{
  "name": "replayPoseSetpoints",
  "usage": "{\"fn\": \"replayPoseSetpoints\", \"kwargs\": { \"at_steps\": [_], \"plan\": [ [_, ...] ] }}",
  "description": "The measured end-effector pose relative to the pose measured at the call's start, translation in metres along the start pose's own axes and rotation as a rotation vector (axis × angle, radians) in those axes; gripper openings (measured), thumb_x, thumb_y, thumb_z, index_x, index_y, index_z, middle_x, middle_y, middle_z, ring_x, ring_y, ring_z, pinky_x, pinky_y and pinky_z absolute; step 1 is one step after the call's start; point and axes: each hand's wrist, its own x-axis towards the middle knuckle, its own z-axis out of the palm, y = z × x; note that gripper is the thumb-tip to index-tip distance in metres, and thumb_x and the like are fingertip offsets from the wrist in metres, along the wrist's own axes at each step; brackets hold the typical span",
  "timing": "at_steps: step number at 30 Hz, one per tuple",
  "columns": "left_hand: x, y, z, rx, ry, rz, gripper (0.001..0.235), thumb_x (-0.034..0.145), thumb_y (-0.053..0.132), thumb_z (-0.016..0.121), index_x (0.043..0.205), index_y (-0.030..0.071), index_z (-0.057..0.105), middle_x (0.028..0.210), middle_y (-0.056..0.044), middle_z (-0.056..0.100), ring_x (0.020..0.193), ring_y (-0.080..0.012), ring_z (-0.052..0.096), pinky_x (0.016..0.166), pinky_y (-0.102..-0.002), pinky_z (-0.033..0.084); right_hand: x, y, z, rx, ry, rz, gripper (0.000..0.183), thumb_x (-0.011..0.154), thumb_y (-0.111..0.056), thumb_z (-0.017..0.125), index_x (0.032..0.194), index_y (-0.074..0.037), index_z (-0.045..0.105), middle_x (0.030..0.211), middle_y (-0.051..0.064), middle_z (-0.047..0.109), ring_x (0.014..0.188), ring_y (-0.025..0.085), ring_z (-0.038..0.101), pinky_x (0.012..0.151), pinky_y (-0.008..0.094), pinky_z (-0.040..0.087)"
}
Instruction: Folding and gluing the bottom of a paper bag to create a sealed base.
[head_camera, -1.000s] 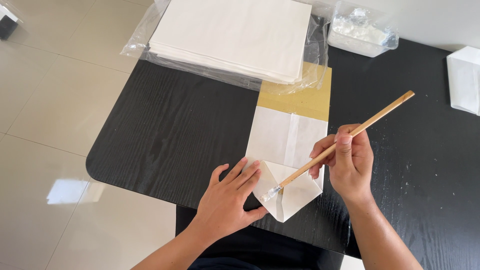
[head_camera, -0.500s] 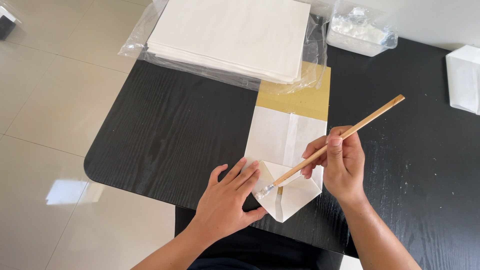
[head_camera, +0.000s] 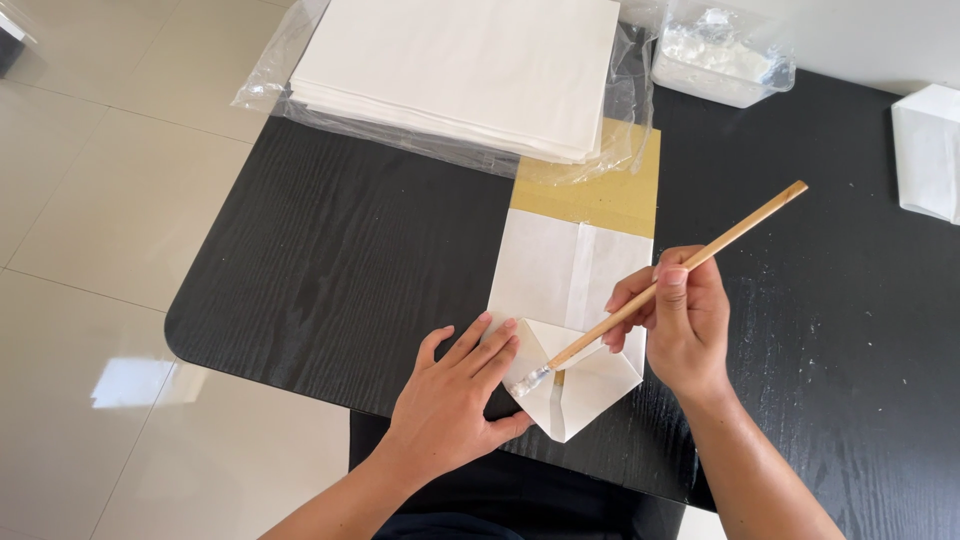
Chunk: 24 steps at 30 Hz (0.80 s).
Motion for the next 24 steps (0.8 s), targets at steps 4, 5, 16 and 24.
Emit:
{"fn": "replayPoseSetpoints", "kwargs": {
  "at_steps": [4,5,16,24],
  "plan": [
    [0.000,0.000,0.000,0.003,-0.001,-0.002,0.077,0.085,0.061,0.073,0.137,0.005,0.060,0.152,-0.006,0.056,0.144,-0.0243,0.047,0.111,-0.051,0.034,0.000,-0.002,0.000,-0.016,-0.024,0.002,0.022,0.114,-0.028,0.032,0.102,-0.010,0.037,0.074,0.020,0.064,0.042,0.030,0.065,0.036,0.032,0.055],
    [0.000,0.000,0.001,0.007,-0.008,-0.005,0.077,0.085,0.061,0.072,0.138,0.006,0.059,0.153,-0.005,0.055,0.144,-0.0239,0.046,0.111,-0.051,0.033,0.000,-0.002,-0.001,-0.017,-0.028,0.018,0.023,0.113,-0.029,0.033,0.102,-0.009,0.036,0.074,0.021,0.063,0.041,0.030,0.063,0.035,0.032,0.054],
    [0.000,0.001,-0.001,-0.001,0.026,0.000,0.077,0.084,0.060,0.075,0.136,0.005,0.060,0.151,-0.006,0.057,0.143,-0.0245,0.048,0.110,-0.051,0.035,0.001,-0.007,-0.003,0.014,0.017,0.014,0.022,0.115,-0.028,0.031,0.102,-0.011,0.035,0.071,0.020,0.062,0.040,0.030,0.061,0.032,0.031,0.050],
    [0.000,0.001,0.000,0.004,0.004,-0.007,0.078,0.083,0.059,0.076,0.137,0.006,0.059,0.153,-0.006,0.055,0.144,-0.0245,0.046,0.111,-0.051,0.034,0.001,-0.014,-0.003,-0.047,0.000,0.064,0.027,0.113,-0.032,0.033,0.097,-0.011,0.035,0.069,0.018,0.063,0.036,0.026,0.057,0.031,0.029,0.048]
  ]
}}
